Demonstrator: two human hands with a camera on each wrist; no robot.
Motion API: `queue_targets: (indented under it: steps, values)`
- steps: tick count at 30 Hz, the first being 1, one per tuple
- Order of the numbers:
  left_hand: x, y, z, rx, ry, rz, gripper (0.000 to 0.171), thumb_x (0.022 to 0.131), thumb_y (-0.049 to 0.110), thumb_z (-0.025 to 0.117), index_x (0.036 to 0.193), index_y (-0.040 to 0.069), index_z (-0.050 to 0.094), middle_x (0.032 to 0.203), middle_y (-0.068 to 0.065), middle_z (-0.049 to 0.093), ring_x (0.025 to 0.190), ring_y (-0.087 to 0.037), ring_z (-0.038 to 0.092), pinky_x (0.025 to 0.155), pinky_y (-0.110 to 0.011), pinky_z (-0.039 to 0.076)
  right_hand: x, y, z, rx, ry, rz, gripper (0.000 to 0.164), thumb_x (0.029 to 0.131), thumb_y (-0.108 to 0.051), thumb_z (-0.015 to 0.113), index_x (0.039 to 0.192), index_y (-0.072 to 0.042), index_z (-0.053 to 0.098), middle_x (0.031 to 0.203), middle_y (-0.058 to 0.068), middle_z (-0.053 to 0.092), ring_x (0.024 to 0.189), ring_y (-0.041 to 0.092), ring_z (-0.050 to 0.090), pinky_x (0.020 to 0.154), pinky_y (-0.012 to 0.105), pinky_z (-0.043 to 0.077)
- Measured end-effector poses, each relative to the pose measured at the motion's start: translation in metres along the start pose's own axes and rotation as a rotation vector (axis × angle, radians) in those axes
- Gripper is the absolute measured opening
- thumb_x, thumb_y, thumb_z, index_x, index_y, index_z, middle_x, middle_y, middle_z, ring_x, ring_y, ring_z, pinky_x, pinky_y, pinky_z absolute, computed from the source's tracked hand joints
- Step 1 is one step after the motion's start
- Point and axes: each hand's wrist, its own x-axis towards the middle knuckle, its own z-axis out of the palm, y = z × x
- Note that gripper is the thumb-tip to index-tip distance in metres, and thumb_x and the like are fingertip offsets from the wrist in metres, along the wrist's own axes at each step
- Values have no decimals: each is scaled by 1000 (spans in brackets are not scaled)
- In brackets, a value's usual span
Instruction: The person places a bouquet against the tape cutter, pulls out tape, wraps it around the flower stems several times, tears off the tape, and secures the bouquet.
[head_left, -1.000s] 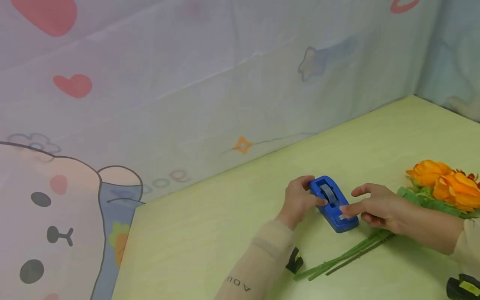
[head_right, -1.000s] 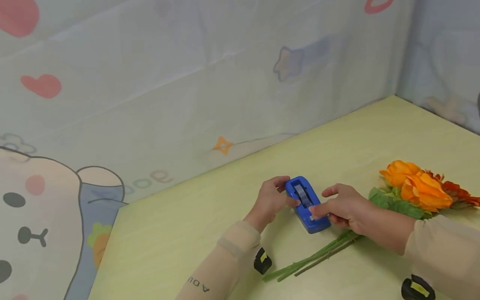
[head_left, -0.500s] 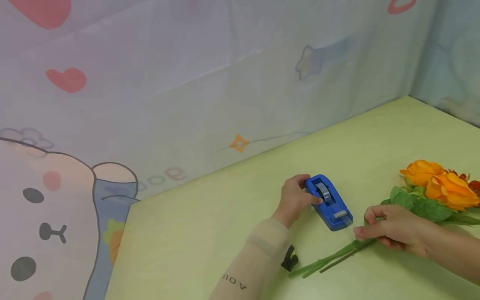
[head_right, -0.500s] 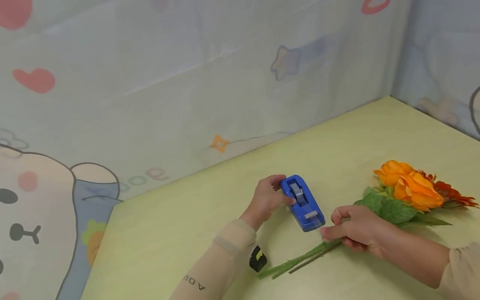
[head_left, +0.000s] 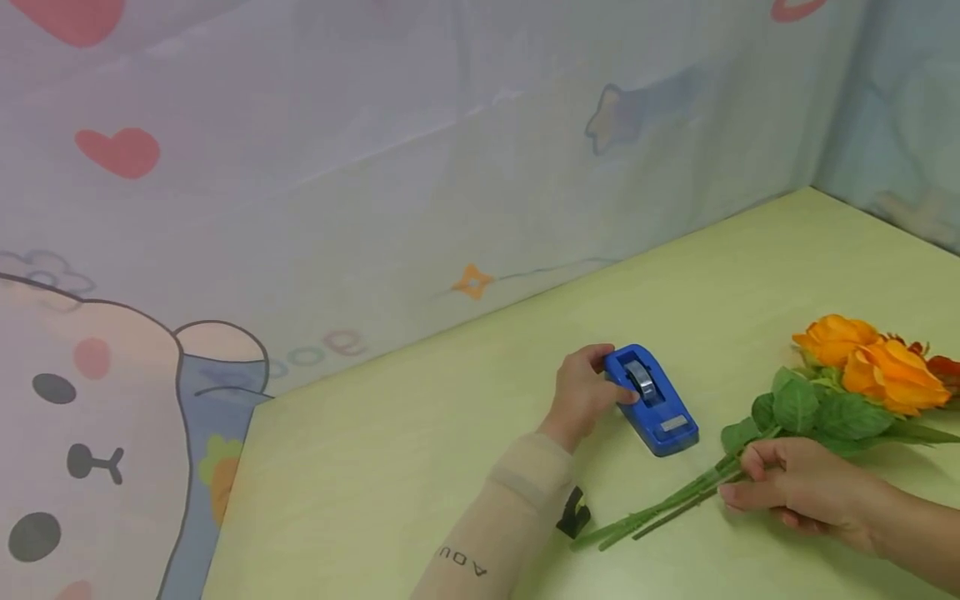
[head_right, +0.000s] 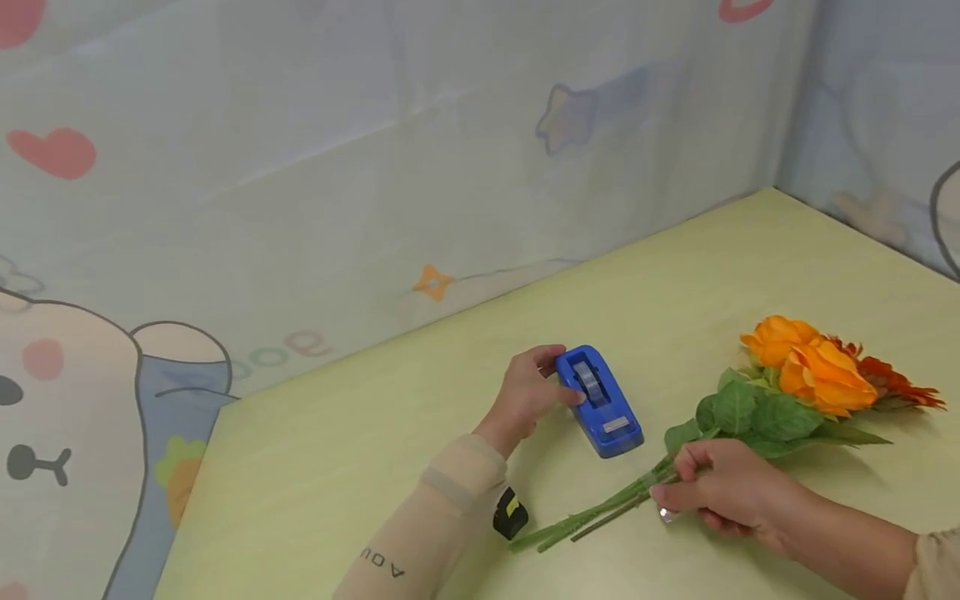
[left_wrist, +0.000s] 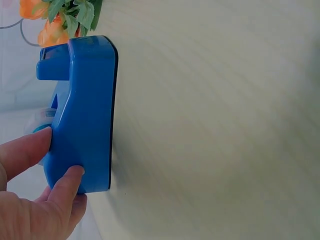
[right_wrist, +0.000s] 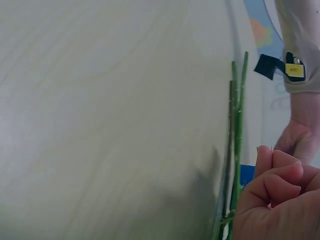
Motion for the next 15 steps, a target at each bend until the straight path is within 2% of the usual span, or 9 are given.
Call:
queue_targets:
  steps: [5,10,15]
  values:
    - [-1,-1,0,-9,1,6,61,61,-20,74,118,-3,60,113,-14,63,108,-25,58,90,-36,46,2,5,2,-97,54,4,36,88,-21,66,73,-14,34,58,-6,35,46,9,36,44,21,30]
    - [-1,-1,-1,-1,-8,13,61,61,-19,74,118,-3,59,113,-14,63,108,-25,58,90,-35,46,0,4,4,-98,84,14,35,86,-20,67,73,-14,36,60,-6,41,47,9,38,44,21,33]
    - [0,1,1,17,-7,5,61,62,-18,75,118,-2,60,114,-14,63,109,-24,57,91,-34,46,-3,-1,-1,-41,77,-3,37,86,-20,68,73,-13,34,70,-1,60,48,10,39,43,24,27]
